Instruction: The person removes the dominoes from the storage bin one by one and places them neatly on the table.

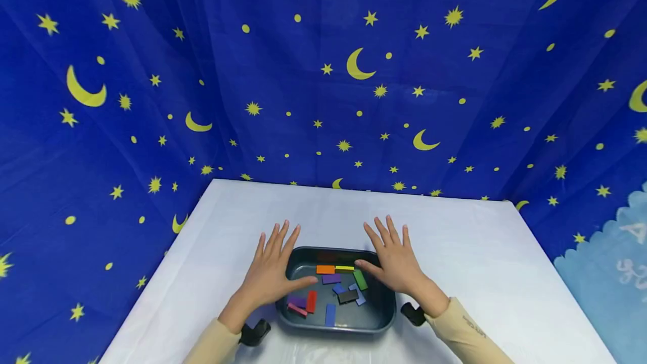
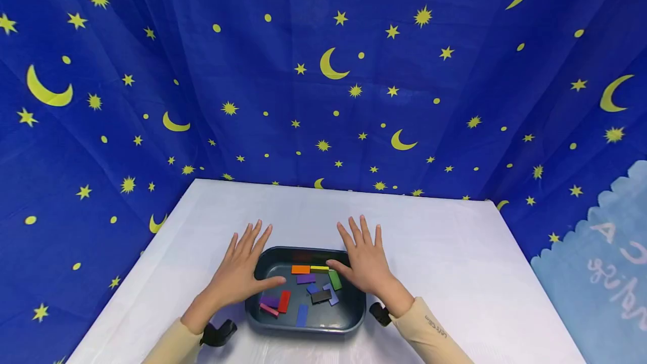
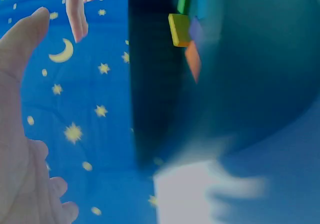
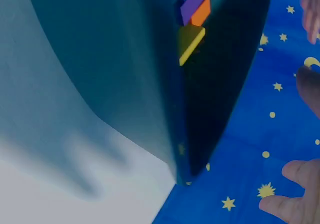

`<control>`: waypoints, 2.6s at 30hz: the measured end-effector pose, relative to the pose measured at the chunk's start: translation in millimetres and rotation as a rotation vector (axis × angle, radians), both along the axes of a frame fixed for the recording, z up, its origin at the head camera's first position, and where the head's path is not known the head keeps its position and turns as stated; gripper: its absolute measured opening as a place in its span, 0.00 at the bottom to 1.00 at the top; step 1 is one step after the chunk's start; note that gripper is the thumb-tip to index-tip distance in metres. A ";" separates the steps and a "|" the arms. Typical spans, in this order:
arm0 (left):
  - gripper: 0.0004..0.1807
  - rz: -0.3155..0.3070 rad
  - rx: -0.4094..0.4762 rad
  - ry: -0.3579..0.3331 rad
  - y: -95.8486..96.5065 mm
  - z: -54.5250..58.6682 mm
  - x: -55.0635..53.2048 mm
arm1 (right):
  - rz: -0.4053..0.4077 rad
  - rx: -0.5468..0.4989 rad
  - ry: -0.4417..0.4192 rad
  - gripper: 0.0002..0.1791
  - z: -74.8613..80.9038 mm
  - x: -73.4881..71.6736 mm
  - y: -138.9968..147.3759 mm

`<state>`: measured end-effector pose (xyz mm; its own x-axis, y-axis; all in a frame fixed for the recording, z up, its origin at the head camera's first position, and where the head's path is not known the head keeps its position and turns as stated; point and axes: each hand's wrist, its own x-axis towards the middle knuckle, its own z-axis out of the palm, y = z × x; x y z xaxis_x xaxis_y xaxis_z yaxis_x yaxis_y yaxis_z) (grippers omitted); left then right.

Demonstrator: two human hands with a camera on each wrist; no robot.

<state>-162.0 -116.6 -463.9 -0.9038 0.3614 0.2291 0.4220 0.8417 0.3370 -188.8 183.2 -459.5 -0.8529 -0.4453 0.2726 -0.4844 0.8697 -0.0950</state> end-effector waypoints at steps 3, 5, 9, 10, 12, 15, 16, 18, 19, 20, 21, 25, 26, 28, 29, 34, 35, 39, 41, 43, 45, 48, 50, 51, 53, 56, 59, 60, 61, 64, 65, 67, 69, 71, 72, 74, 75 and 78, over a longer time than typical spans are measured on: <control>0.63 0.014 0.070 -0.095 -7.1 -11.3 6.7 | 0.007 -0.036 0.012 0.44 -1.1 0.5 0.6; 0.65 0.020 0.131 -0.177 -11.6 -19.3 12.2 | 0.023 -0.067 0.033 0.40 -2.8 0.7 0.1; 0.68 0.033 0.307 -0.337 -17.9 -32.0 21.7 | 0.063 -0.152 0.088 0.27 -0.7 -3.9 -5.3; 0.68 0.032 0.352 -0.365 -18.7 -34.6 23.4 | 0.073 -0.168 0.097 0.24 0.7 -5.6 -7.7; 0.70 0.021 0.424 -0.397 -19.5 -39.7 25.9 | 0.093 -0.194 0.089 0.18 4.3 -8.9 -14.0; 0.72 -0.005 0.486 -0.421 -19.4 -47.7 28.0 | 0.132 -0.191 0.035 0.14 8.4 -12.1 -25.1; 0.72 -0.013 0.500 -0.422 -19.1 -50.2 28.6 | 0.146 -0.185 0.012 0.13 9.4 -12.6 -29.0; 0.72 -0.027 0.523 -0.423 -18.8 -56.0 29.5 | 0.169 -0.155 -0.033 0.13 9.8 -13.1 -36.5; 0.72 -0.033 0.540 -0.426 -18.8 -58.3 29.3 | 0.181 -0.143 -0.059 0.13 9.9 -13.8 -39.9; 0.71 -0.039 0.557 -0.432 -18.7 -60.1 29.3 | 0.190 -0.133 -0.087 0.12 9.8 -14.5 -43.3; 0.71 -0.046 0.575 -0.438 -18.7 -61.7 29.2 | 0.199 -0.120 -0.112 0.12 9.1 -15.4 -46.4; 0.70 -0.069 0.626 -0.446 -19.1 -65.5 28.6 | 0.222 -0.080 -0.207 0.10 3.9 -19.2 -56.9; 0.69 -0.072 0.637 -0.448 -19.1 -66.0 28.7 | 0.225 -0.067 -0.221 0.10 2.2 -20.1 -59.1; 0.69 -0.076 0.657 -0.441 -19.1 -67.6 29.0 | 0.230 -0.050 -0.244 0.11 -2.2 -21.3 -62.5; 0.68 -0.074 0.667 -0.440 -18.8 -68.4 29.5 | 0.234 -0.041 -0.249 0.11 -5.0 -21.6 -63.8; 0.66 -0.066 0.709 -0.451 -17.5 -72.0 31.6 | 0.253 -0.008 -0.271 0.13 -22.0 -22.8 -67.5; 0.66 -0.061 0.714 -0.457 -17.5 -72.5 32.0 | 0.258 -0.002 -0.266 0.13 -25.3 -23.0 -68.5; 0.65 -0.064 0.759 -0.456 -18.3 -75.3 32.8 | 0.271 -0.003 -0.258 0.12 -32.0 -22.6 -72.5; 0.65 -0.069 0.792 -0.451 -18.2 -78.6 32.7 | 0.273 -0.005 -0.252 0.11 -34.2 -22.2 -73.8; 0.64 -0.078 0.828 -0.448 -17.8 -82.0 32.4 | 0.275 -0.006 -0.244 0.11 -35.8 -22.0 -74.7; 0.63 -0.083 0.854 -0.446 -17.6 -85.1 32.3 | 0.280 -0.004 -0.231 0.11 -37.9 -22.0 -75.8; 0.63 -0.096 0.886 -0.433 -18.4 -88.9 32.8 | 0.286 0.004 -0.205 0.10 -42.6 -22.4 -78.0; 0.63 -0.097 0.896 -0.426 -17.3 -90.5 32.3 | 0.283 0.005 -0.189 0.09 -45.3 -22.8 -77.7; 0.63 -0.096 0.901 -0.423 -16.7 -91.4 32.3 | 0.281 0.007 -0.182 0.09 -46.6 -23.0 -77.7; 0.63 -0.090 0.912 -0.424 -15.5 -92.8 32.8 | 0.271 0.005 -0.183 0.10 -48.4 -22.5 -77.6; 0.63 -0.084 0.927 -0.428 -13.8 -94.6 34.0 | 0.253 0.004 -0.192 0.10 -50.3 -20.9 -78.2; 0.63 -0.075 0.932 -0.424 -13.6 -95.1 35.8 | 0.234 -0.003 -0.207 0.12 -51.5 -19.2 -80.5; 0.63 -0.071 0.936 -0.423 -13.8 -94.8 36.2 | 0.231 -0.007 -0.207 0.12 -52.0 -18.9 -81.7; 0.63 -0.066 0.939 -0.423 -14.2 -94.4 36.5 | 0.229 -0.014 -0.206 0.13 -52.2 -18.6 -83.2; 0.62 -0.060 0.947 -0.425 -14.9 -93.1 36.2 | 0.210 -0.019 -0.193 0.16 -52.7 -18.3 -87.5; 0.62 -0.061 0.949 -0.428 -15.0 -92.5 35.8 | 0.203 -0.024 -0.189 0.16 -52.9 -18.3 -88.7; 0.62 -0.059 0.946 -0.436 -15.1 -91.9 35.3 | 0.179 -0.027 -0.193 0.17 -53.0 -17.9 -91.1; 0.62 -0.057 0.947 -0.444 -15.2 -91.6 35.1 | 0.156 -0.036 -0.218 0.16 -53.5 -17.7 -93.3; 0.62 -0.048 0.945 -0.451 -15.1 -91.6 35.0 | 0.135 -0.045 -0.249 0.15 -53.7 -17.6 -94.9; 0.61 -0.046 0.945 -0.453 -14.9 -91.7 35.0 | 0.126 -0.047 -0.263 0.15 -53.8 -17.7 -95.3; 0.61 -0.044 0.950 -0.453 -14.4 -92.0 35.0 | 0.115 -0.053 -0.281 0.14 -54.0 -17.8 -95.4; 0.61 -0.043 0.950 -0.453 -14.2 -92.3 35.1 | 0.114 -0.057 -0.284 0.14 -54.1 -17.9 -95.1; 0.61 -0.046 0.956 -0.450 -13.7 -92.8 35.3 | 0.119 -0.060 -0.283 0.13 -54.2 -18.2 -94.0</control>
